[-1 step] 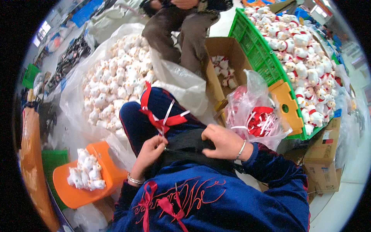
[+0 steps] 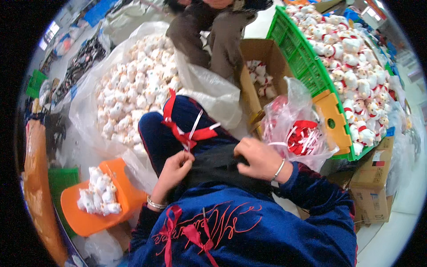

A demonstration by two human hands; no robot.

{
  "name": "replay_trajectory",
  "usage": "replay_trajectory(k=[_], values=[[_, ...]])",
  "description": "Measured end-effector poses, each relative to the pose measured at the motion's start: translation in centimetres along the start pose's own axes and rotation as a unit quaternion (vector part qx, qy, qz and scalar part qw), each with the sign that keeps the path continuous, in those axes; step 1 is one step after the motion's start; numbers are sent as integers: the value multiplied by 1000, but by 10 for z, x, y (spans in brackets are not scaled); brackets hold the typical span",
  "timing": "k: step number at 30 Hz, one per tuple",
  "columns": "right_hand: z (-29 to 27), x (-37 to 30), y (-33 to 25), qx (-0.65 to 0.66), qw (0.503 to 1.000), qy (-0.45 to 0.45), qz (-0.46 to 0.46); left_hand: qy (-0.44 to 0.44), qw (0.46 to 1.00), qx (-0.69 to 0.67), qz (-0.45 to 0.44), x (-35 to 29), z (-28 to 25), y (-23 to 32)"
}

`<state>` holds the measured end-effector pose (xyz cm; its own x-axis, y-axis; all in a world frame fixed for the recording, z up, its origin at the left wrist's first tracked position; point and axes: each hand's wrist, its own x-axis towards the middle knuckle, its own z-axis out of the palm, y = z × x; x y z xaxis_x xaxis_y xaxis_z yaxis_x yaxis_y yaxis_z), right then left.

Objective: The person sits on the floor and ties red ribbons around small white plush toys. They pick up each toy, wrap the ribbon around its neck, and tie a bow before placing the finished toy into a nearby green crate.

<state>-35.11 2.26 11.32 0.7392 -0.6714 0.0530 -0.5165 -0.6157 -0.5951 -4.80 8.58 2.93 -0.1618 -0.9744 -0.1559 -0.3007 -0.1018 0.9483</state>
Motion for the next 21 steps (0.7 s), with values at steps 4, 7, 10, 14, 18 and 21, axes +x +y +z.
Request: replay_trajectory(k=[4,7,10,14,18,21], values=[[11,-1,28,45,994,41,86,81,964,198,160,6,6,33],[2,-1,36,190,963,12,190,68,952,178,240,6,11,50],[11,1,45,248,941,11,231,8,935,172,309,14,22,68],[15,2,51,290,927,7,237,-73,938,221,257,22,35,77],[17,3,55,337,908,-8,250,-73,920,234,305,16,30,70],[25,4,62,356,896,-11,264,-97,924,223,295,18,25,69]])
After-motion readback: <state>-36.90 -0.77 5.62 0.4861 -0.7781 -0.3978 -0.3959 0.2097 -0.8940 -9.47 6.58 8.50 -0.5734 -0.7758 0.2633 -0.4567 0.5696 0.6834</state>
